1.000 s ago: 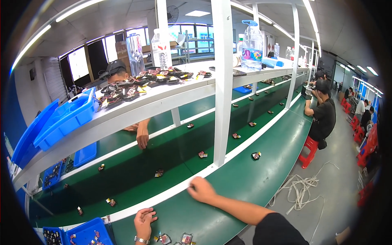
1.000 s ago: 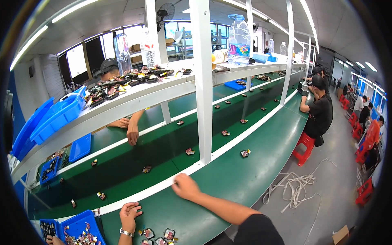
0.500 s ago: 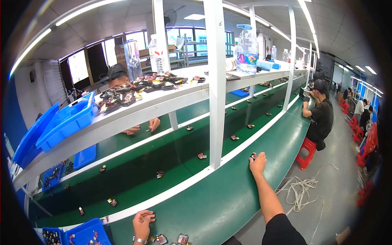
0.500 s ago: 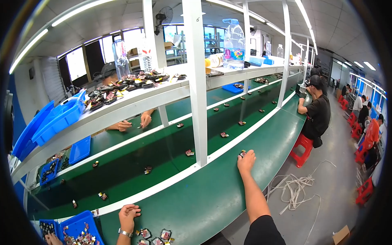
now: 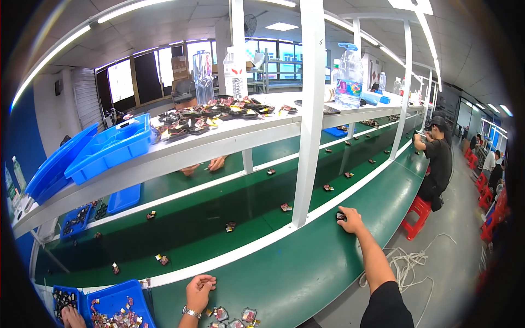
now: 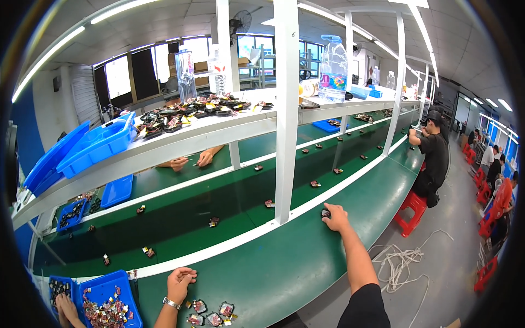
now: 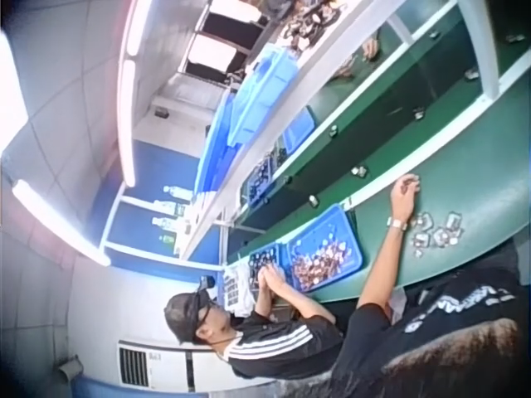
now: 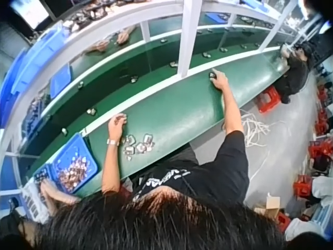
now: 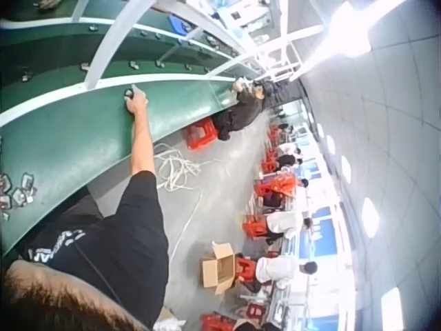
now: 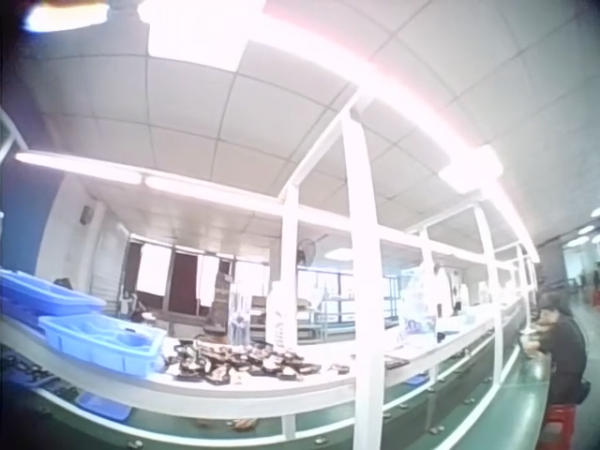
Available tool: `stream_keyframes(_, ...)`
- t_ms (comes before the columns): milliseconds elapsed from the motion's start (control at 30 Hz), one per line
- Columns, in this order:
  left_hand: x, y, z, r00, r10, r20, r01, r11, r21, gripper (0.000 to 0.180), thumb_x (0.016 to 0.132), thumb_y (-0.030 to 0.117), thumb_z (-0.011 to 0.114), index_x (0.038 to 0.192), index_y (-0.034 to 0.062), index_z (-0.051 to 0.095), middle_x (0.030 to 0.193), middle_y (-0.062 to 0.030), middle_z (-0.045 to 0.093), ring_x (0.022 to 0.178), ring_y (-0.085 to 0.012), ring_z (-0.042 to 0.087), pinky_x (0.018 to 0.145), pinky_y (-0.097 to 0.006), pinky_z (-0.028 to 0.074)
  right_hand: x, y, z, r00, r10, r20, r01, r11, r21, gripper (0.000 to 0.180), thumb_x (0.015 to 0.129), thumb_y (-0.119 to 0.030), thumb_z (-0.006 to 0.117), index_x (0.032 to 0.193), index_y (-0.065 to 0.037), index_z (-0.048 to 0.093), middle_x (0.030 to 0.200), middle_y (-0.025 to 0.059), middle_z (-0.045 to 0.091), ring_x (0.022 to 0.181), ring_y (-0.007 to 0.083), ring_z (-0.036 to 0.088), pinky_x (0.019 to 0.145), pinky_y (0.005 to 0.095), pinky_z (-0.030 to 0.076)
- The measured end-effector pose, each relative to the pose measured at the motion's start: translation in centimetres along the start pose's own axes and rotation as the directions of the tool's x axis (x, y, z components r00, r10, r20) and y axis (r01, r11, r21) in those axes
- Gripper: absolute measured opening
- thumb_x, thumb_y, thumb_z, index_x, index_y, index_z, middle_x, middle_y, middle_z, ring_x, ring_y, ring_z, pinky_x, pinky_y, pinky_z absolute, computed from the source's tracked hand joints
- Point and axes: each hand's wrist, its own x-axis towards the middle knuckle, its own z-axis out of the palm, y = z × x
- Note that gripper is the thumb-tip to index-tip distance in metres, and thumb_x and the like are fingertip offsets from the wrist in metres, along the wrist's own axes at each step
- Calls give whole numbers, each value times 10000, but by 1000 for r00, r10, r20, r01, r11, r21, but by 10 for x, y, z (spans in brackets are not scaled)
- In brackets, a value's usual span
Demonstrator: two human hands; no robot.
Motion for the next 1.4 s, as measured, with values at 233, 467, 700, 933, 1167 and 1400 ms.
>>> stream_keyframes(233,-4,2,-2,999,-29,-20,30,998,50,171,908,6,564,1065,-54,593,1018,-146,683,908,-184,670,766,-298,564,-34,-87,16,957,-280,71,232,892,389,618,666,-193,817,1220,-53,581,1062,115,669,988,300,592,910,389,470)
stream_keyframes(467,-10,36,16,924,-226,309,277,952,-132,409,1011,197,469,1338,-48,441,1186,-174,622,960,-210,645,823,-318,549,-113,-294,6,669,-733,124,457,537,709,601,734,-193,784,1261,-42,537,1126,129,620,1027,302,569,910,389,472)
stream_keyframes(700,-4,20,-18,961,-223,163,259,931,-257,337,1002,141,474,1276,-52,510,1067,-104,641,935,-156,634,796,-290,544,-135,-389,30,537,-841,-62,628,349,696,523,750,-143,731,1233,-67,548,1141,110,588,1066,294,546,932,384,451)
stream_keyframes(933,-4,30,-17,982,-173,79,183,970,-157,351,983,80,492,1322,-13,496,1105,-128,654,935,-151,641,821,-271,536,-128,-383,47,489,-858,-158,722,296,625,346,807,-103,670,1150,-122,629,1221,104,547,1104,307,530,935,407,455)
stream_keyframes(1167,-5,28,-12,971,-198,135,220,960,-173,330,981,43,476,1305,-21,485,1123,-159,644,1000,-212,655,883,-326,562,-124,-380,45,471,-867,-165,740,287,608,200,800,-114,677,994,-93,631,1220,111,543,1123,312,525,936,415,453)
stream_keyframes(1400,-5,31,-7,970,-198,138,218,964,-154,289,975,17,478,1258,-28,511,1132,-161,636,1005,-223,654,890,-327,569,-118,-372,44,417,-907,-60,735,297,609,177,788,-120,686,956,-88,641,1254,108,528,1179,303,490,973,418,429)
